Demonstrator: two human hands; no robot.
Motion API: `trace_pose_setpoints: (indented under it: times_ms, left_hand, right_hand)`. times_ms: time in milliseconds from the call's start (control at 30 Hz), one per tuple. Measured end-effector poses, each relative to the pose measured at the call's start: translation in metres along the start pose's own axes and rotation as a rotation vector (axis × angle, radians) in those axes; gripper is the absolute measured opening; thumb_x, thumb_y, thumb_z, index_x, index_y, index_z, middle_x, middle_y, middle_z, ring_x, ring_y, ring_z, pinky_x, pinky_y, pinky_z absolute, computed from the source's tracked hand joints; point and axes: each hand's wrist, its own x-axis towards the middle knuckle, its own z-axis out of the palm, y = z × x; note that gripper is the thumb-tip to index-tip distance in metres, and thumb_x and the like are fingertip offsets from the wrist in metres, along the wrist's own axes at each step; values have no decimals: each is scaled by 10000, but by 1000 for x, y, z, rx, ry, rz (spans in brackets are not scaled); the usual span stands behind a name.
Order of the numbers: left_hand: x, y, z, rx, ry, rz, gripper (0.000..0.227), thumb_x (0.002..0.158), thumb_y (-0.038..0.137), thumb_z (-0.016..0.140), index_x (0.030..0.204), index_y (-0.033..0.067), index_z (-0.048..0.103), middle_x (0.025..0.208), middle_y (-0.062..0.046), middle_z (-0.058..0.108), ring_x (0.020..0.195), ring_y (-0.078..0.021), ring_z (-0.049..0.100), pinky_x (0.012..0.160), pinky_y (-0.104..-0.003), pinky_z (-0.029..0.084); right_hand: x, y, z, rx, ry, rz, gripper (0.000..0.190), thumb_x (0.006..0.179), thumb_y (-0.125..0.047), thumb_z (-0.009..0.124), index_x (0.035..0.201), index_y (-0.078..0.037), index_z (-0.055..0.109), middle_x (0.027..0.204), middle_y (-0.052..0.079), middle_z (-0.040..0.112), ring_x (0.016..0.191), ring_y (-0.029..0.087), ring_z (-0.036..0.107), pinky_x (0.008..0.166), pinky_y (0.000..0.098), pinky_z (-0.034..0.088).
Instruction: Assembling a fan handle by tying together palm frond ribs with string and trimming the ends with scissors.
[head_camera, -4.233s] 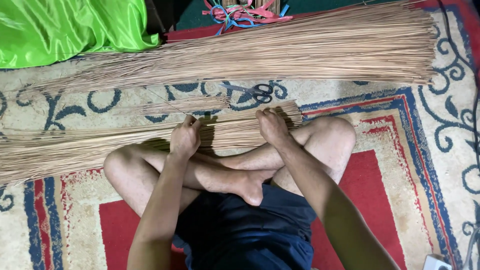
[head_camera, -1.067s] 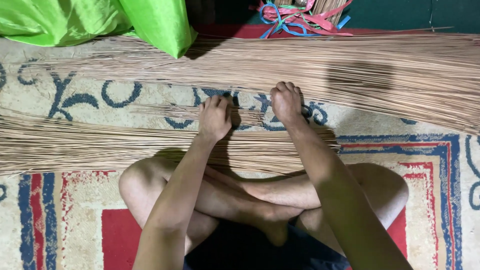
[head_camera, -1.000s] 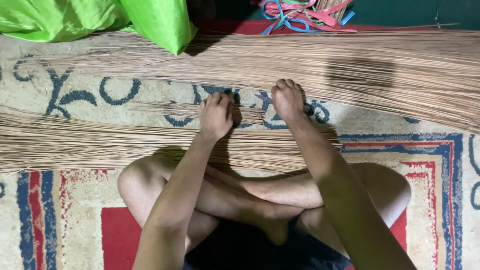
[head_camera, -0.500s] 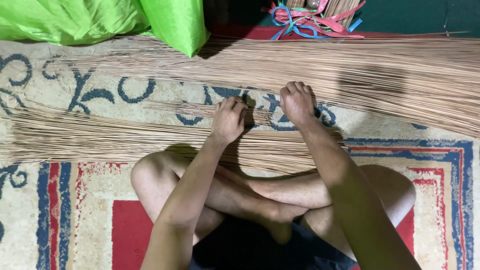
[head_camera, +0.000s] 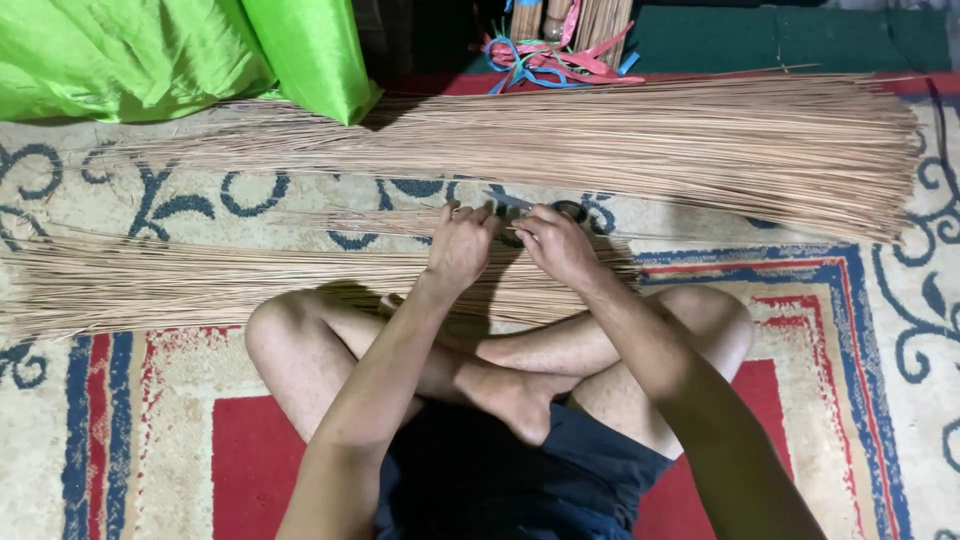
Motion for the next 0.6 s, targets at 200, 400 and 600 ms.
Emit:
trace_pose_setpoints:
  times_ms: [200,400,600]
  left_hand:
    - [-39,-39,-33,50,-55,-60,170,981,150,565,991,210,724,959,2,735,947,-198,726,1070,-469,386]
    - [-73,-84,-65,87,-89,-118,174,1009,208,592,1079,133,733,1003,-58,693,1013,-270,686,1098,-509,366]
    - [-42,-16,-70,73,-141,-43,219,1057,256,551,1104,133,726,1033,-70,702,1092,-263,681,1118,-533,333]
  right_hand:
    - [-40,37,-29,-50,-73,88,154,960,-129,671,1022,-32,773,912,148,686,883,394,697,754,431,568]
    - [-71,73,-49,-144,-158,233,157,973,-163,624,1047,-86,739,891,148,668,905,397,704,783,462,578]
    - [-45,28,-11,-73,-105,150,168,962,-110,625,1041,-61,765,888,132,693,891,379,725,781,411,589]
